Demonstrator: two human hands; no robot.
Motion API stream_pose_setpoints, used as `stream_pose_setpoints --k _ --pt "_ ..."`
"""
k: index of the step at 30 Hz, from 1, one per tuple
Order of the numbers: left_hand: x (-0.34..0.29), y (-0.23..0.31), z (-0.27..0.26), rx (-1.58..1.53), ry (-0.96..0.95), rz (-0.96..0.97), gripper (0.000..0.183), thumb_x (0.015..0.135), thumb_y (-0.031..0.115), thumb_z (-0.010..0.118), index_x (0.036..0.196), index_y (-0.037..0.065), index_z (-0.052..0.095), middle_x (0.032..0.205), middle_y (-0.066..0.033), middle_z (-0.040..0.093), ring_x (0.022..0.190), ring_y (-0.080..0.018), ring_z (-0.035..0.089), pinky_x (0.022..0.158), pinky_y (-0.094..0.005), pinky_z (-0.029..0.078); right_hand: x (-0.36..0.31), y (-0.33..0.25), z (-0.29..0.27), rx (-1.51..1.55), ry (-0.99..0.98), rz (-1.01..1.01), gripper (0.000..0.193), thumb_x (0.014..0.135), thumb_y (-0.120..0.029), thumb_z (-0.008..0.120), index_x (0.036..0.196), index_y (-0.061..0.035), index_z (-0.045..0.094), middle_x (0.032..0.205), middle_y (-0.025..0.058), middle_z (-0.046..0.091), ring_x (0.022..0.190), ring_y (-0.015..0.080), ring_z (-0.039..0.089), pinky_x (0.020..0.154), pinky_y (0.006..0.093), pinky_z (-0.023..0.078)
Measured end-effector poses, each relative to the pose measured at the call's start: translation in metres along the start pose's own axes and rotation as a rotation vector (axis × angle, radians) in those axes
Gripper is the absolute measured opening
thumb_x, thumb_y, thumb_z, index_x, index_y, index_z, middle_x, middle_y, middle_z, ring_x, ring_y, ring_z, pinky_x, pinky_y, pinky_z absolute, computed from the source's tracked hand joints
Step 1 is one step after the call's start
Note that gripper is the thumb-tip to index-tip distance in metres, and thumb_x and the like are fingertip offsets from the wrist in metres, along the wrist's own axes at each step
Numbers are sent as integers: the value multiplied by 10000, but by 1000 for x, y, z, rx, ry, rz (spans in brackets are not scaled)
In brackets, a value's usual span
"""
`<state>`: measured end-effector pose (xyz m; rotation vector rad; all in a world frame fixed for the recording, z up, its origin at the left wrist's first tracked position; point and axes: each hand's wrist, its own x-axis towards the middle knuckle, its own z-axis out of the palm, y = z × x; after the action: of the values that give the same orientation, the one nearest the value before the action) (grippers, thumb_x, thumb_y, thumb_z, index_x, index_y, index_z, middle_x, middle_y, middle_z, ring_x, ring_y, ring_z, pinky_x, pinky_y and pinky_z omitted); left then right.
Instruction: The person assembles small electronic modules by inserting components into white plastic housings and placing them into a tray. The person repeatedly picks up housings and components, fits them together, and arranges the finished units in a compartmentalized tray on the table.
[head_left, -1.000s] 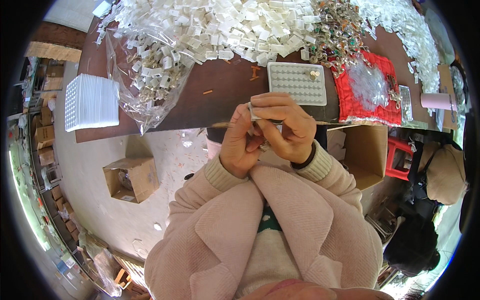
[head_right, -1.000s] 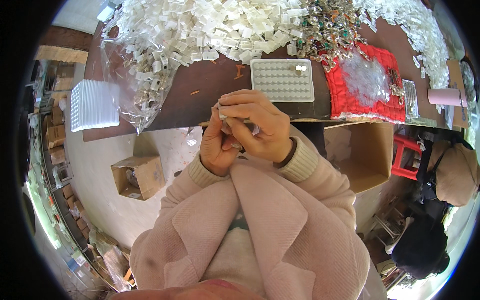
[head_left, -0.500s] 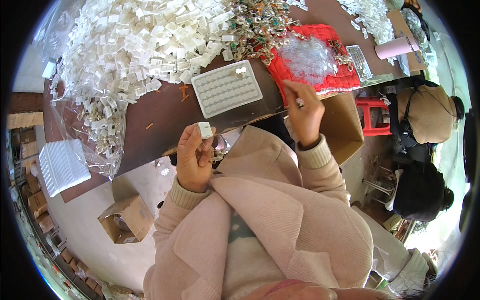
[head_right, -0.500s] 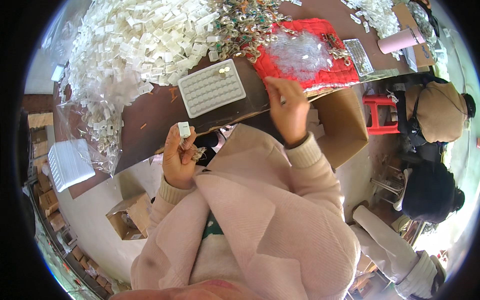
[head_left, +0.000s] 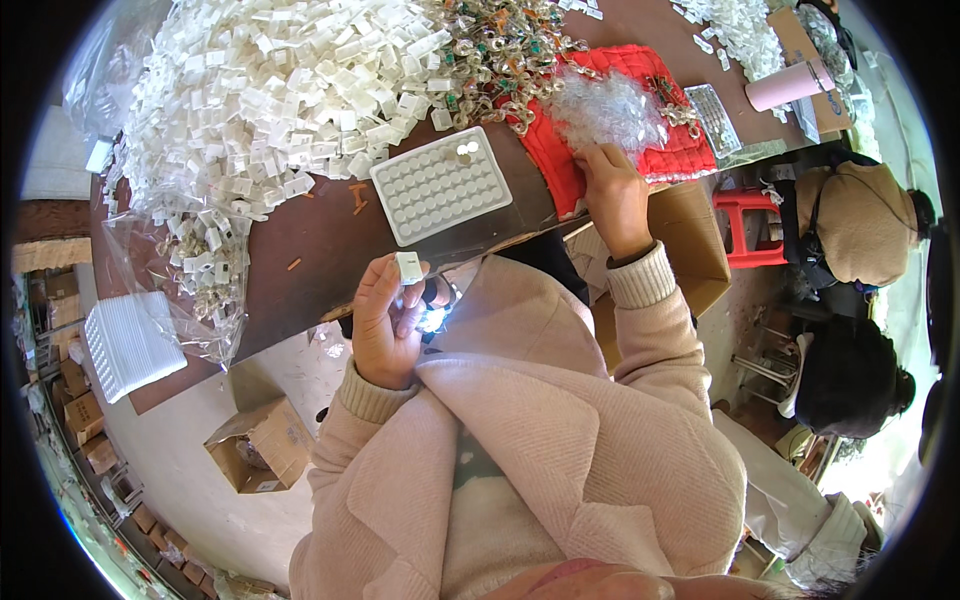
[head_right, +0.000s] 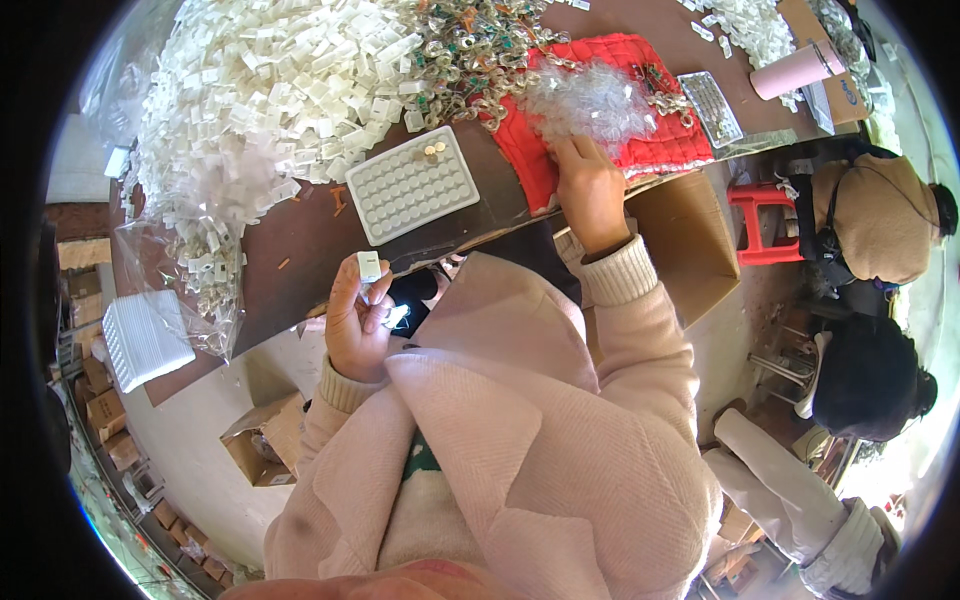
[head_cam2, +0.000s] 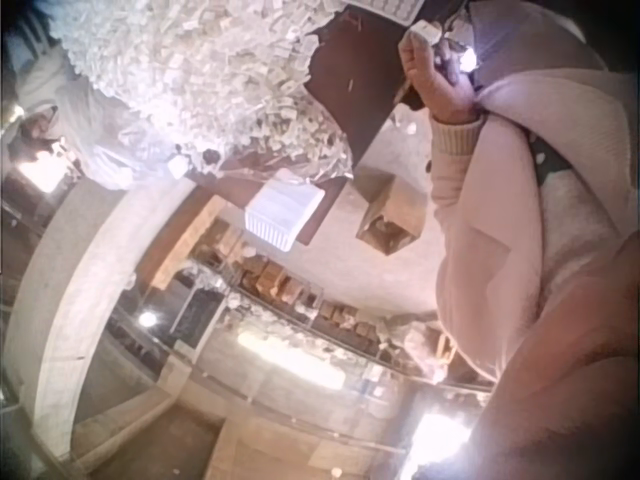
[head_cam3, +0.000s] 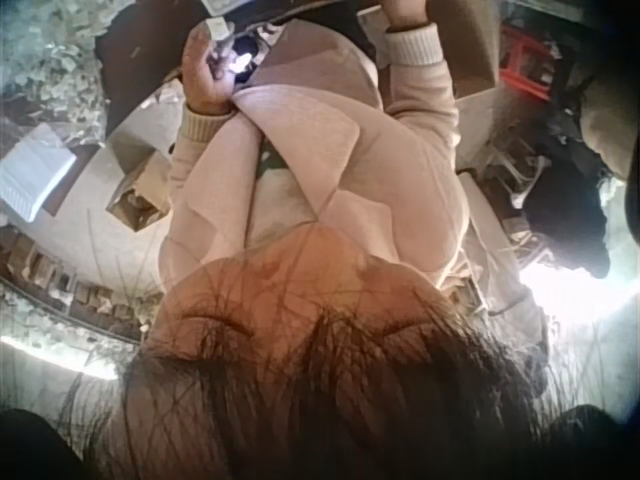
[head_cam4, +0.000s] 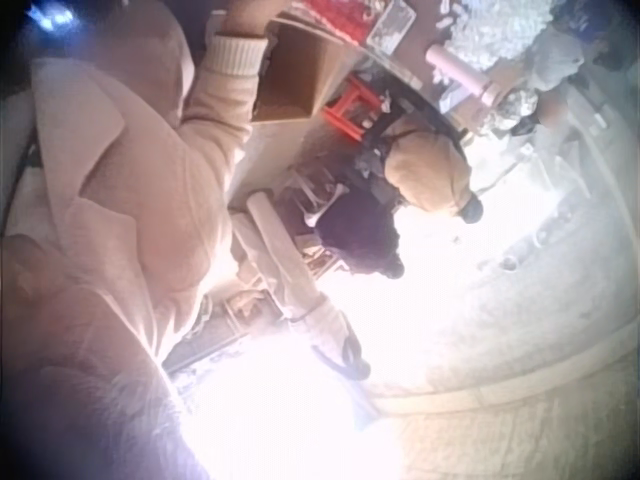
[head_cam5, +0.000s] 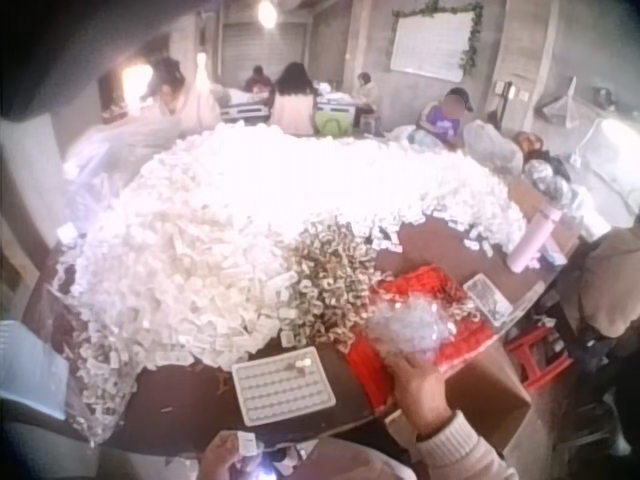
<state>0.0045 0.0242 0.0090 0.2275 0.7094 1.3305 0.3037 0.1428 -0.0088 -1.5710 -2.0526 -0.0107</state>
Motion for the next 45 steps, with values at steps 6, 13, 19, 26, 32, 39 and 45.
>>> stream_pose_setpoints --k 6,13,19,26,32,39,45 --pt "-3 2 7 -66 66 14 136 967 128 636 1044 16 640 917 -114 683 579 -36 447 402 -151 300 7 -19 -12 214 116 74 246 898 45 578 1111 -51 655 945 176 642 839 374 643 696 437 517" --pt "-4 3 8 -24 -27 81 151 961 114 637 1099 53 630 999 -160 707 600 -44 470 401 -153 313 -4 -118 -30 974 -167 234 102 959 34 593 1050 35 640 911 58 688 783 117 667 717 229 527" --pt "-15 7 10 -7 -18 171 150 946 69 664 1090 48 628 979 -38 688 638 -6 523 466 -132 351 -1 -176 -26 944 -241 -83 114 894 19 647 1001 -19 655 1049 141 732 925 232 705 808 310 548" --pt "-14 9 10 -60 -39 214 151 928 80 700 1064 44 644 967 -29 690 670 -2 548 484 -133 372 1 -187 -25 874 -196 -132 172 825 25 691 976 -53 668 1035 118 740 897 255 703 777 323 544" --pt "-16 13 6 -87 -67 213 168 906 59 723 1060 39 659 938 -38 700 667 -16 559 511 -137 393 -1 -189 -17 931 -189 -114 175 823 41 683 976 -44 667 1027 120 741 891 255 706 775 321 545" --pt "-17 14 8 -74 -53 258 149 904 8 698 1046 23 652 953 -59 699 737 -48 623 577 -150 460 -2 -188 -15 1044 -195 -54 190 822 78 671 978 -30 665 1067 151 720 911 260 710 782 316 548" --pt "-16 13 5 -26 -57 240 141 896 -29 683 1030 4 649 931 -49 683 715 -46 609 548 -151 445 -1 -178 -19 990 -228 -141 178 791 78 693 926 -36 679 994 127 735 887 256 695 775 325 543"
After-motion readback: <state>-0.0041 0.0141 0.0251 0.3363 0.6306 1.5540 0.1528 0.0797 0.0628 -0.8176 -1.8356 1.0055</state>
